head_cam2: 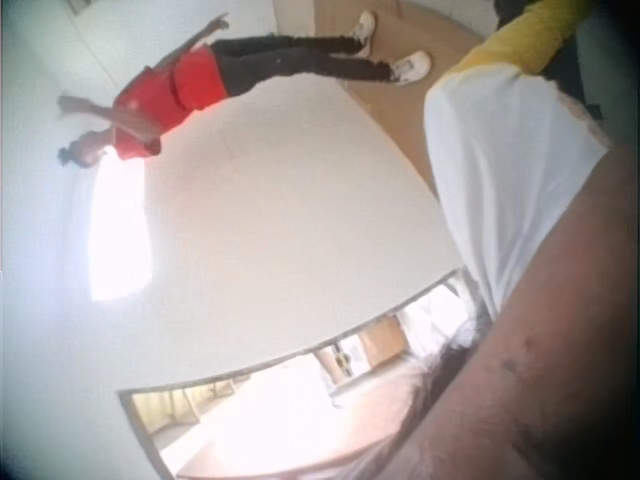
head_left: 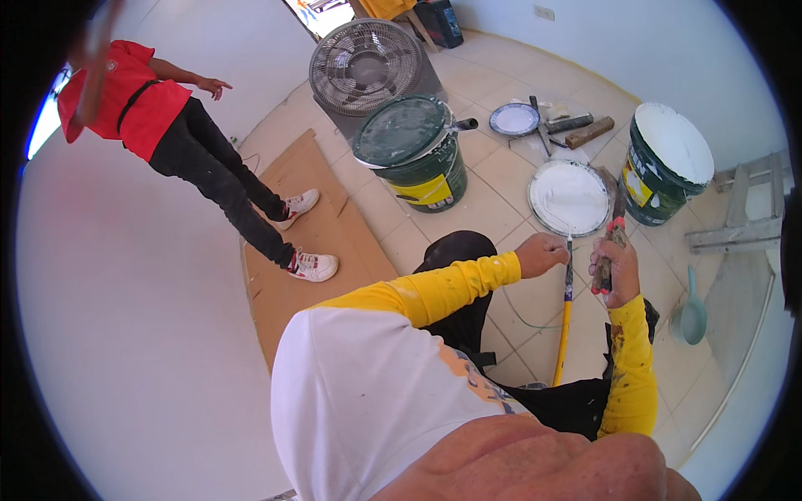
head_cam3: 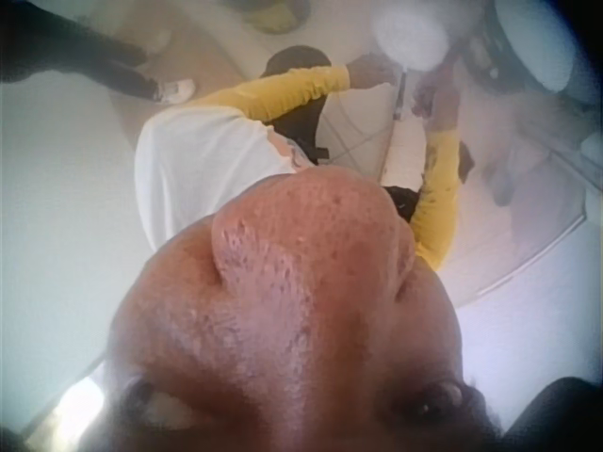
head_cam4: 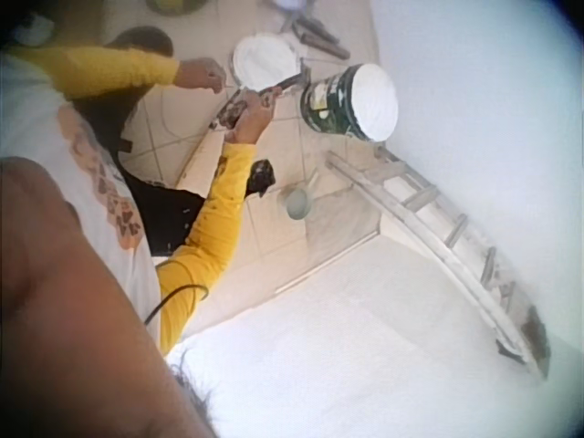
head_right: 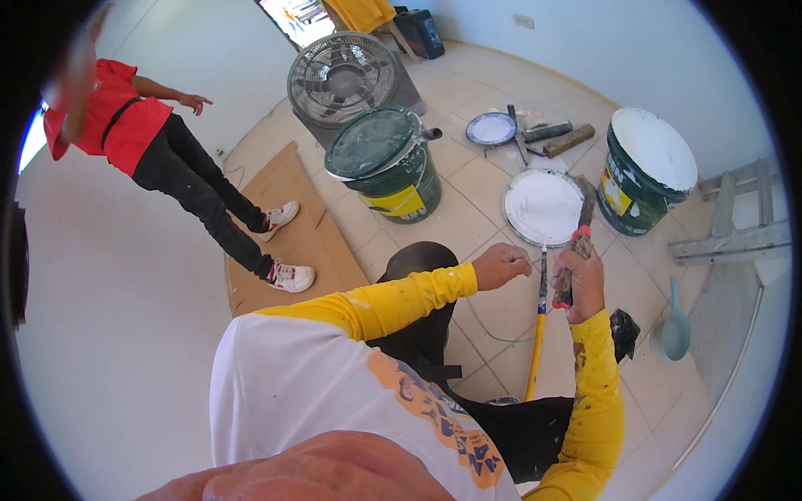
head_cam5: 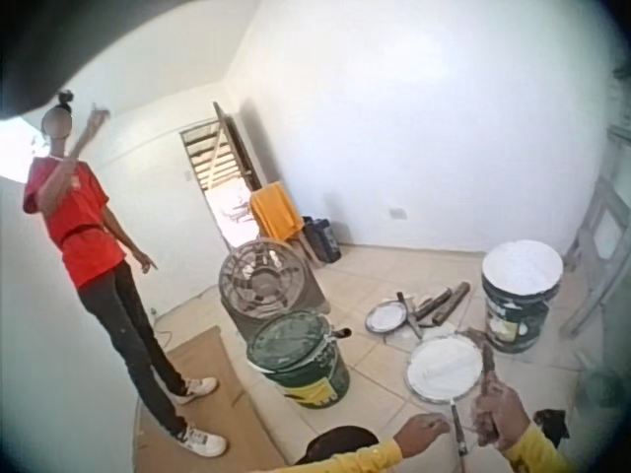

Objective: The person sits on the floor and uses pliers to strip the insulation from a green wire. They repeatedly strip and adjust the wire ends, preparing them for connection. Other people are visible in the background, but the focus remains on the wire repair task.

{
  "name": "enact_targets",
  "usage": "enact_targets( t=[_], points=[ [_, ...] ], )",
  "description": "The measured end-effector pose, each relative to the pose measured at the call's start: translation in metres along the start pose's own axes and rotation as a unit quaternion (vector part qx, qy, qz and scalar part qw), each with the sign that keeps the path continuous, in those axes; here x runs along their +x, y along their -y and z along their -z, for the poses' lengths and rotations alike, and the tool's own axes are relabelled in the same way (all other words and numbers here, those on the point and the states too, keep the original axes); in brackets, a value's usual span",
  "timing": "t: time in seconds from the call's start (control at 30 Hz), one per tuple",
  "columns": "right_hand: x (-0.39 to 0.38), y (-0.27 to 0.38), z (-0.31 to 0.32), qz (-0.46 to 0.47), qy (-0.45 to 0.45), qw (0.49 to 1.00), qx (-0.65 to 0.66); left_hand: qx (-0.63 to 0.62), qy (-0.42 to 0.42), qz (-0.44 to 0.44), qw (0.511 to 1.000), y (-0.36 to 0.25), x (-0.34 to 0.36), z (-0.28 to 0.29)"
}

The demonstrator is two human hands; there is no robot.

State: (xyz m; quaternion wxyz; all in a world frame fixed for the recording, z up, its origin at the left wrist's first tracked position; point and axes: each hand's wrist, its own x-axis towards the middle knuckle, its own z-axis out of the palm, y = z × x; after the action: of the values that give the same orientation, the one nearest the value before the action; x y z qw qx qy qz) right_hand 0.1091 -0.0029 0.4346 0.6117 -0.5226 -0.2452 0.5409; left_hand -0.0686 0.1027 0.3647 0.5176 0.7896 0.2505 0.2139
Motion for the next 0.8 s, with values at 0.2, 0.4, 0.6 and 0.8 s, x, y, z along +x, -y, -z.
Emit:
enact_targets(
  t=[0.2,0.4,0.6,0.8],
  points=[
    [-0.016,0.014,-0.027,0.213,-0.083,0.971,-0.073,0.003,-0.012,-0.003,1.0,0.016,0.004,-0.002],
    [-0.033,0.029,-0.041,0.287,-0.106,0.949,-0.073,0.016,-0.008,-0.026,1.0,0.014,-0.001,-0.003],
    [0.05,0.075,0.058,0.085,-0.039,0.977,0.192,-0.015,0.006,0.015,1.0,0.006,0.001,-0.018],
    [0.115,0.054,0.084,0.099,-0.12,0.972,0.179,0.003,-0.007,0.005,1.0,0.025,-0.008,-0.012]
  ],
)
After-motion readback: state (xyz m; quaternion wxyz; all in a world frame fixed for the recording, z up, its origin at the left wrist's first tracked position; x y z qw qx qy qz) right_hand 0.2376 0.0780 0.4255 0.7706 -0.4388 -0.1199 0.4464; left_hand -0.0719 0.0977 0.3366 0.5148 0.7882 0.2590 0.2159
